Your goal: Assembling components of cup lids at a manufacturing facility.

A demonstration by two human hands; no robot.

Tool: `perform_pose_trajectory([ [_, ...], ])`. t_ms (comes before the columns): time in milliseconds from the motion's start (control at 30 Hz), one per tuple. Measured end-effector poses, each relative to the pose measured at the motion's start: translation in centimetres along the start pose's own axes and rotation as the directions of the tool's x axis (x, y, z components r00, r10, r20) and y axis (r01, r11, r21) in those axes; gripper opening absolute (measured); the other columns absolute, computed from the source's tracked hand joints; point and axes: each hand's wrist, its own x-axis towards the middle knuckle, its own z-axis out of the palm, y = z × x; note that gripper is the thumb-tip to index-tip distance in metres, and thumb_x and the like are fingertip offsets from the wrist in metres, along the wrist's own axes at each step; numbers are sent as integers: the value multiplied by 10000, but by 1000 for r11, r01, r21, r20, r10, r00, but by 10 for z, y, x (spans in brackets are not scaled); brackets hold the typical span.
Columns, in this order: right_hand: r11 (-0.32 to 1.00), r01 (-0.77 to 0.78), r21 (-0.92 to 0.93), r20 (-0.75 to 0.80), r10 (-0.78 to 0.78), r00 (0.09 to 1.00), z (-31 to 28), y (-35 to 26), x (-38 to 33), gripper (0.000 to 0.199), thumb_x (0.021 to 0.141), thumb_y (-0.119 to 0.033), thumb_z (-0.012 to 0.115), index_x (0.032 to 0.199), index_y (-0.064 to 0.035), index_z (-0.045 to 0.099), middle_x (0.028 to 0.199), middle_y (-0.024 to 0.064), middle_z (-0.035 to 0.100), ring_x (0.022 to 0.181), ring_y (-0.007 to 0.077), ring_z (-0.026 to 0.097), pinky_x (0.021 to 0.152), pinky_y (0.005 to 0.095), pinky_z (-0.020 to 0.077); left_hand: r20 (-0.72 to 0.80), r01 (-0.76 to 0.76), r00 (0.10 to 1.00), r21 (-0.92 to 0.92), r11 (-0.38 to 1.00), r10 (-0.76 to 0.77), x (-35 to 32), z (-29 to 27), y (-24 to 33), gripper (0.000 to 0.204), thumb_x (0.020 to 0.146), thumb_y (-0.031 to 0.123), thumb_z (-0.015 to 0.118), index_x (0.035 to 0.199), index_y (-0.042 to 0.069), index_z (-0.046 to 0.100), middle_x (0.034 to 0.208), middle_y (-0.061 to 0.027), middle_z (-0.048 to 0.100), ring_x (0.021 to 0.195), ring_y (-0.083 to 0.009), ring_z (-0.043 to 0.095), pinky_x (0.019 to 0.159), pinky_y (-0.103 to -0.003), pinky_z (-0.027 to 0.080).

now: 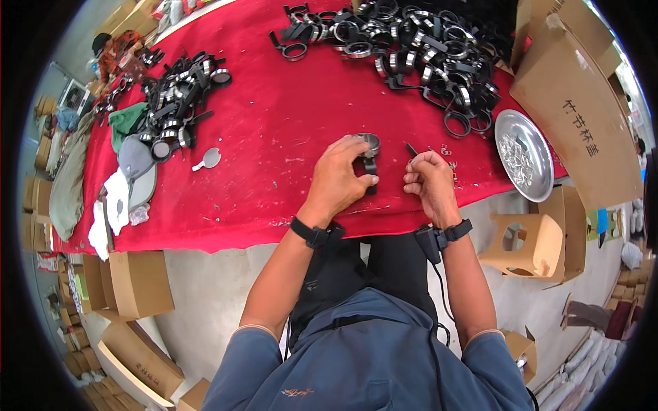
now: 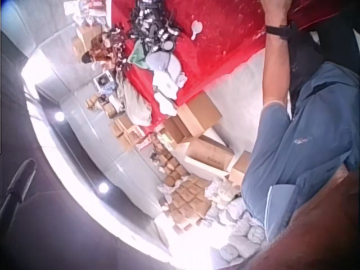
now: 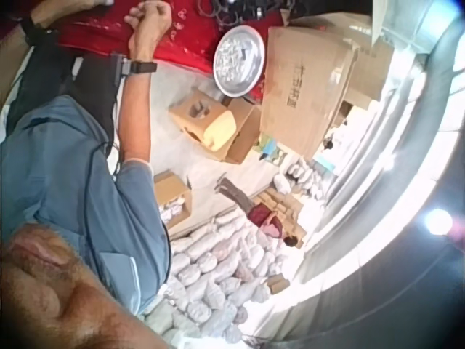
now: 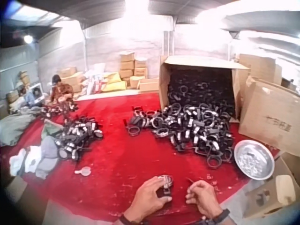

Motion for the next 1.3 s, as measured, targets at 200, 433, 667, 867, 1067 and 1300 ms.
perform_pose_trajectory([
  [200, 262, 390, -883, 262, -414, 872, 8, 4, -3, 71, 946, -21, 776, 1009, 5, 795, 906, 146, 791, 829, 262, 791, 729, 402, 634, -8, -21, 1000, -98, 995, 20, 0, 19, 10, 668, 722, 163, 993, 1329, -6, 771, 1456, -214, 736, 1454, -419, 631, 1244, -486, 505],
  [433, -157, 415, -896, 440, -442, 782, 22, 14, -3, 141, 926, -117, 825, 1035, -29, 832, 990, 194, 711, 935, 428, 732, 825, 531, 589, -18, 5, 1000, -62, 998, -6, -2, 4, -2, 661, 735, 147, 984, 1348, 26, 771, 1452, -207, 745, 1471, -407, 625, 1259, -484, 500],
  [667, -127, 558, -820, 559, -382, 736, 33, -3, 1, 117, 949, -77, 773, 1050, -40, 819, 1023, 181, 707, 940, 417, 733, 812, 520, 588, -24, 3, 1000, -57, 998, -5, -1, 4, -8, 661, 727, 147, 986, 1339, 20, 769, 1449, -212, 742, 1459, -403, 631, 1245, -477, 509],
  [867, -306, 651, -695, 717, -219, 662, 34, 5, 9, 62, 928, -73, 757, 962, -63, 707, 943, 157, 640, 895, 422, 704, 731, 550, 555, -138, -144, 982, -106, 984, 129, 0, 4, -9, 587, 653, 127, 970, 1184, -7, 758, 1201, -211, 754, 1187, -428, 711, 1052, -483, 578],
  [1067, -237, 669, -704, 710, -255, 657, 19, 5, 6, 123, 928, -23, 770, 1004, -17, 674, 937, 210, 671, 895, 466, 691, 766, 569, 545, -64, -7, 998, -122, 993, 0, -11, 17, -9, 644, 704, 165, 967, 1292, 7, 757, 1433, -209, 734, 1455, -441, 617, 1284, -491, 474],
  [1300, 314, 434, -844, 308, -379, 873, -7, 13, 10, 105, 1060, -74, 725, 1054, 17, 775, 765, 88, 729, 662, 128, 678, 623, 328, 536, -33, -40, 999, -93, 995, 37, -3, 21, 1, 605, 686, 172, 951, 1238, -8, 780, 1380, -216, 741, 1397, -439, 644, 1242, -495, 501],
])
